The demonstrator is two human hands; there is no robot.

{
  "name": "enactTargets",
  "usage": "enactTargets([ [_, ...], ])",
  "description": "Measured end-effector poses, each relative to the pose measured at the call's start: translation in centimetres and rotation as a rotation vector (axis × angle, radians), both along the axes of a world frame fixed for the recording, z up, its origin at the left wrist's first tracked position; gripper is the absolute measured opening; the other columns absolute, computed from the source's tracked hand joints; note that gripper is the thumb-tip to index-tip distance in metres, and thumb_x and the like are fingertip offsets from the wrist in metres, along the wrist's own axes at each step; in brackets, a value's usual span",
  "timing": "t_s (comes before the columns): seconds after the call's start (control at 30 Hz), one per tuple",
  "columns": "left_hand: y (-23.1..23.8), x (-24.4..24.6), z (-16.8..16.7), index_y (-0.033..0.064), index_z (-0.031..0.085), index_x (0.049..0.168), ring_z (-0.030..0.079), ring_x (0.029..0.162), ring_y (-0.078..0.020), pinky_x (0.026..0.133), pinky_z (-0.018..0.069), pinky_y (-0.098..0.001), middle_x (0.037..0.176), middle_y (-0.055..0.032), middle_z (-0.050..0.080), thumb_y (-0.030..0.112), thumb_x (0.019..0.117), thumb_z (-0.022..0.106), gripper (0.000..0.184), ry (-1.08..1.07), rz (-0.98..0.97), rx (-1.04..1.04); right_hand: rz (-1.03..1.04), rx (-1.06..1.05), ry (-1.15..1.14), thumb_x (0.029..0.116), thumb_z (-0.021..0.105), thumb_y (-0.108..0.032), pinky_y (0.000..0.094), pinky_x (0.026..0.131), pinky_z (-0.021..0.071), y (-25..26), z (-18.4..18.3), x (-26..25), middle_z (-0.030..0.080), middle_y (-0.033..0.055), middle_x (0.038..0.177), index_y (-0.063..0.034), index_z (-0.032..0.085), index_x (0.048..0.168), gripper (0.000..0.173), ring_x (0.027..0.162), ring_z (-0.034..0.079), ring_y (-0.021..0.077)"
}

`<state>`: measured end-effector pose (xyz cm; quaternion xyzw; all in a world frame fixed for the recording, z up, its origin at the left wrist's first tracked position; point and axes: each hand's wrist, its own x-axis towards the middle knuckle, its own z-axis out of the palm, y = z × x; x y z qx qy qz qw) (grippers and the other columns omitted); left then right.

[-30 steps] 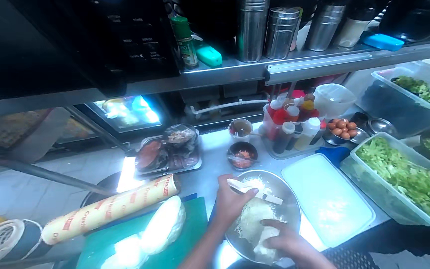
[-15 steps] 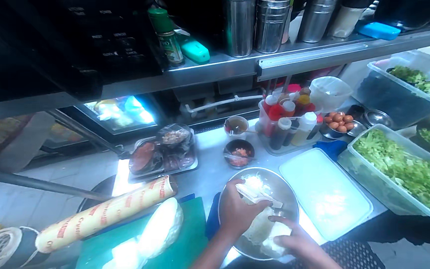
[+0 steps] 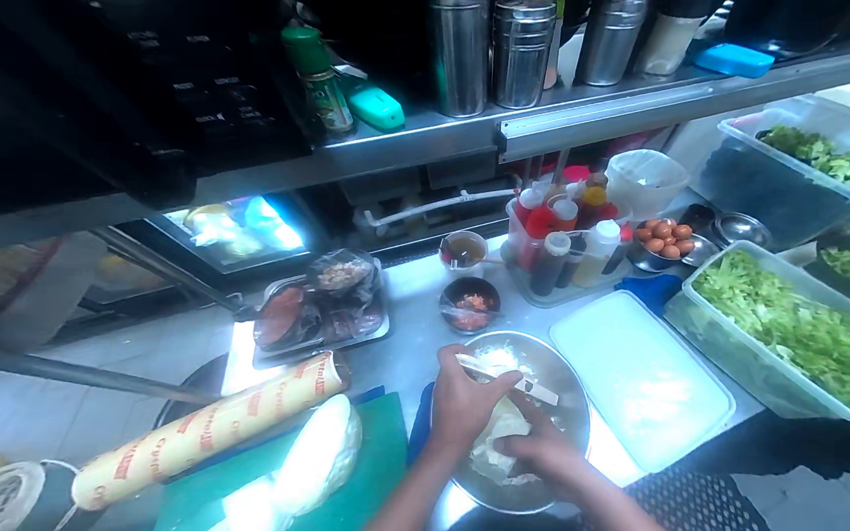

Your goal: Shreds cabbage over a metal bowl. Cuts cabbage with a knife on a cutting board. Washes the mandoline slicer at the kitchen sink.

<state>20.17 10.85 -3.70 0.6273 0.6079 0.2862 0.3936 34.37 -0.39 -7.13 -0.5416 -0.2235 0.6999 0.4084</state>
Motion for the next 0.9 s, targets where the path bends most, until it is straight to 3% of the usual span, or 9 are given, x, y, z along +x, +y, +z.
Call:
enactTargets([
  [0.4,-0.47,0.09,-0.46,0.0136,0.048,0.132,0.069,0.083,-0.0064,0.071,0.0631,-0.0333,0.101,0.0042,0.069,0.081,0.0514,0.084,0.111,0.020,-0.011,0.041,0.011,0.019,-0.019,0.0684,0.095,-0.026,0.0531,0.071,0.0663,-0.12,0.58,0.11,0.063,0.0160,0.135,-0.0252,0.034,0.158,0.108,0.099,0.073,0.0352],
  [0.9,-0.52,0.10,-0.79,0.0132,0.048,0.131,0.070,0.085,-0.0060,0.072,0.0636,-0.0328,0.105,0.0040,0.070,0.079,0.0530,0.085,0.109,0.006,-0.002,0.066,0.017,0.027,-0.044,0.0674,0.096,-0.026,0.0530,0.071,0.0664,-0.23,0.90,0.07,0.061,0.0149,0.138,-0.0263,0.035,0.158,0.109,0.101,0.073,0.0348],
])
